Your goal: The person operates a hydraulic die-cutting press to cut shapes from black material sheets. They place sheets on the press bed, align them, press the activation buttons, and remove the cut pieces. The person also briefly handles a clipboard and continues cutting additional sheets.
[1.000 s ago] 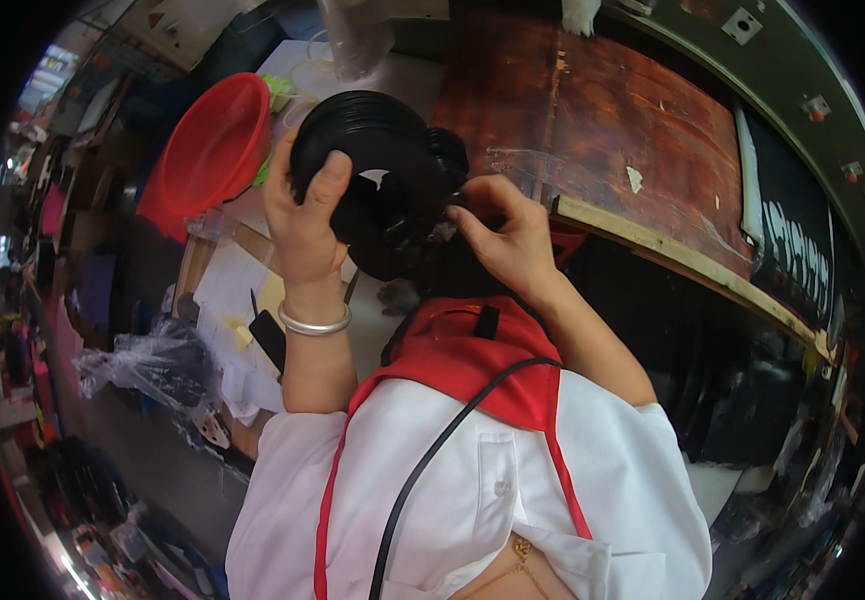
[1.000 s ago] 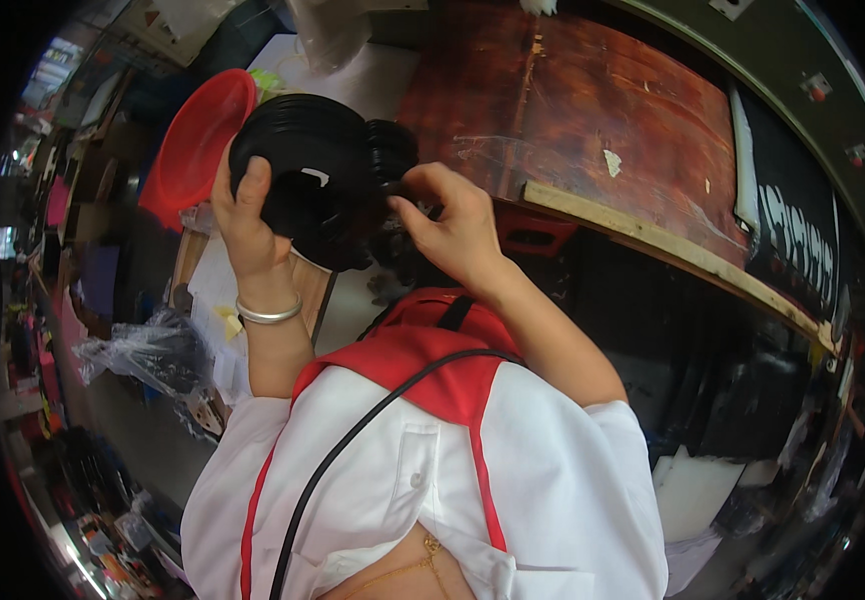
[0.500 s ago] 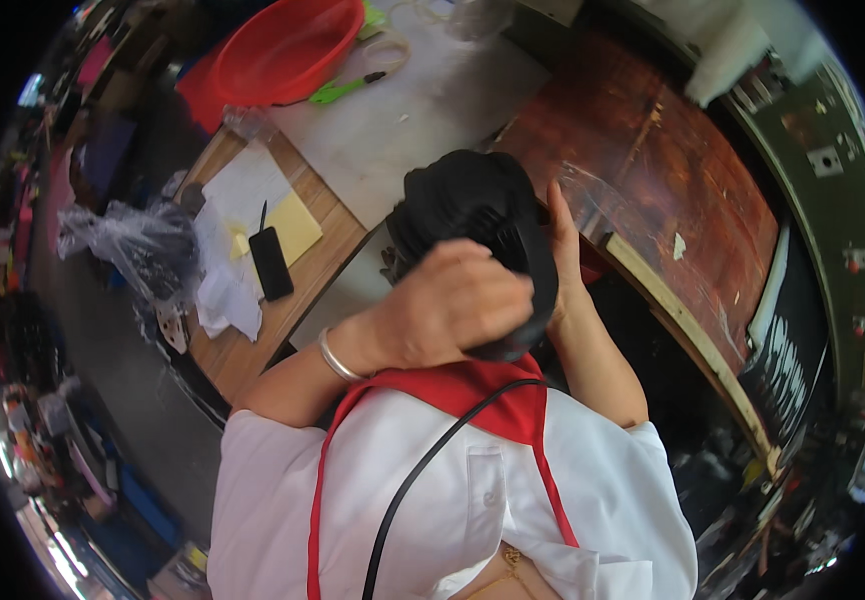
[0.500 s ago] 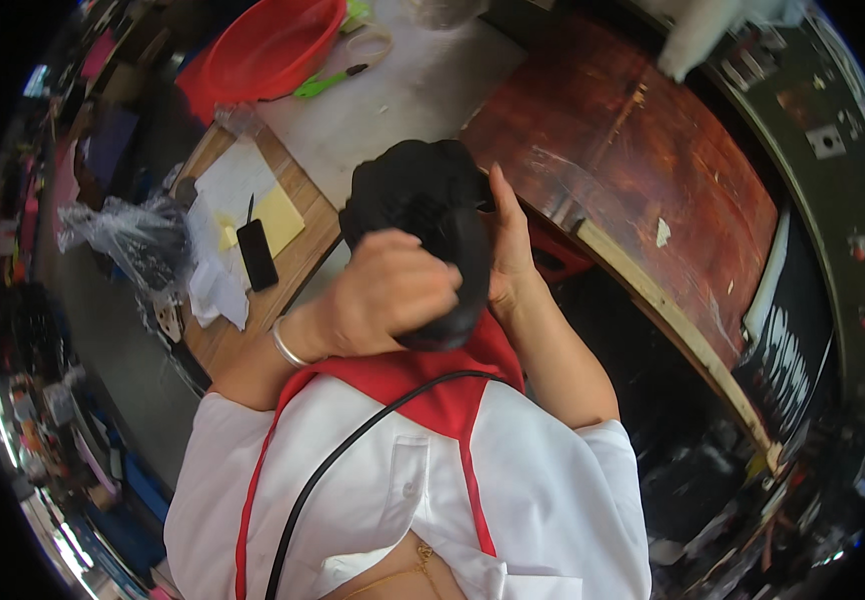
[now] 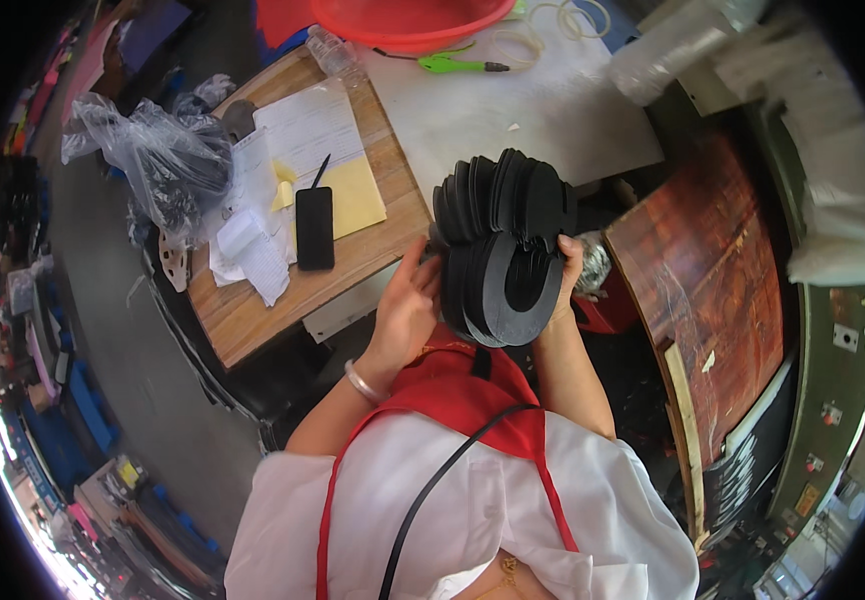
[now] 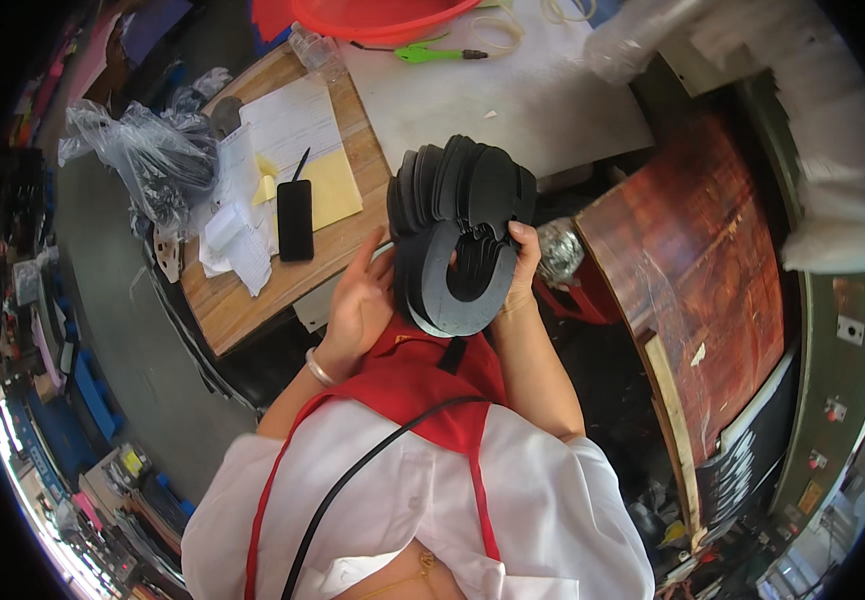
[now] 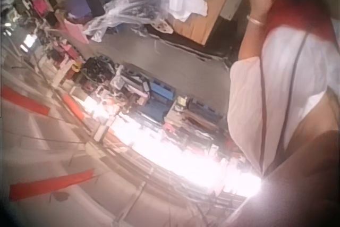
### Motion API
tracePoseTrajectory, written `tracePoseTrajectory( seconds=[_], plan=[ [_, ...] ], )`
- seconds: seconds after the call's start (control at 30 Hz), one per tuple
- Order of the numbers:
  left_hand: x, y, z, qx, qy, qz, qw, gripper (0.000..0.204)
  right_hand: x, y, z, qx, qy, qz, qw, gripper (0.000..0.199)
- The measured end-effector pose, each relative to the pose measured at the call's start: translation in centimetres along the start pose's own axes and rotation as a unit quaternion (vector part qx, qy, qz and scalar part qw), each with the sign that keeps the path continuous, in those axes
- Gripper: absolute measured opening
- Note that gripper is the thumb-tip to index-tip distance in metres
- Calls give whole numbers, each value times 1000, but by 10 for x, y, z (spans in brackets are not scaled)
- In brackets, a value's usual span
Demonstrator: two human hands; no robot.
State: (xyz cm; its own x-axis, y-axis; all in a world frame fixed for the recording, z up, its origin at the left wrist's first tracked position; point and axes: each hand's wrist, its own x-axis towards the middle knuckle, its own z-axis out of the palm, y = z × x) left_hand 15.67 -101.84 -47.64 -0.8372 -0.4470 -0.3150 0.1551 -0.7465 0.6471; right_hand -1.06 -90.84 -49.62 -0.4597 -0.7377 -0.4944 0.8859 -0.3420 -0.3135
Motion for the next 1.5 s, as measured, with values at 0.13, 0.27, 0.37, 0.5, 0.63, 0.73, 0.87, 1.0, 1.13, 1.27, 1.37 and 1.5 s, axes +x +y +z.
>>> tracePoseTrajectory(
  seconds=[0.13, 0.27, 0.37, 0.5, 0.63, 0.73, 0.87, 1.0, 1.13, 1.27, 1.37, 1.5],
  plan=[
    [51, -10, -17, -75, 9, 34, 997, 64, 31, -2, -8, -38, -50, 50, 997, 52],
    [104, -8, -29, 149, 54, 21, 987, 55, 68, -2, -3, -203, -60, 17, 977, 50],
    [143, -6, -37, 2, 91, 32, 995, 52, 109, -7, 10, -265, 3, 10, 964, 44],
    [197, -9, -46, 23, 103, 77, 991, 53, 168, -29, 23, -273, 54, 17, 960, 41],
    [244, -25, -66, 128, 170, 55, 976, 51, 228, -41, 14, -505, 106, 7, 856, 43],
    [257, -44, -77, 196, 236, 64, 950, 46, 250, -34, -4, -595, 142, -12, 791, 53],
    [257, -53, -90, 161, 219, 51, 961, 42, 253, -30, -11, -770, 156, -103, 610, 54],
    [260, -33, -113, 428, 193, -11, 883, 63, 226, -38, 9, -812, 187, -224, 505, 68],
    [245, -12, -112, 320, 306, 114, 889, 61, 139, -27, 16, -707, 94, -363, 600, 45],
    [214, -9, -54, 324, 239, 256, 879, 43, 13, -1, -14, -666, -4, -310, 679, 27],
    [199, -36, 25, 309, 49, 314, 896, 29, -68, 4, -52, -647, 114, -303, 690, 23],
    [148, -104, 142, 333, -193, 287, 877, 18, -181, 5, -112, -577, 309, -310, 690, 21]
  ],
)
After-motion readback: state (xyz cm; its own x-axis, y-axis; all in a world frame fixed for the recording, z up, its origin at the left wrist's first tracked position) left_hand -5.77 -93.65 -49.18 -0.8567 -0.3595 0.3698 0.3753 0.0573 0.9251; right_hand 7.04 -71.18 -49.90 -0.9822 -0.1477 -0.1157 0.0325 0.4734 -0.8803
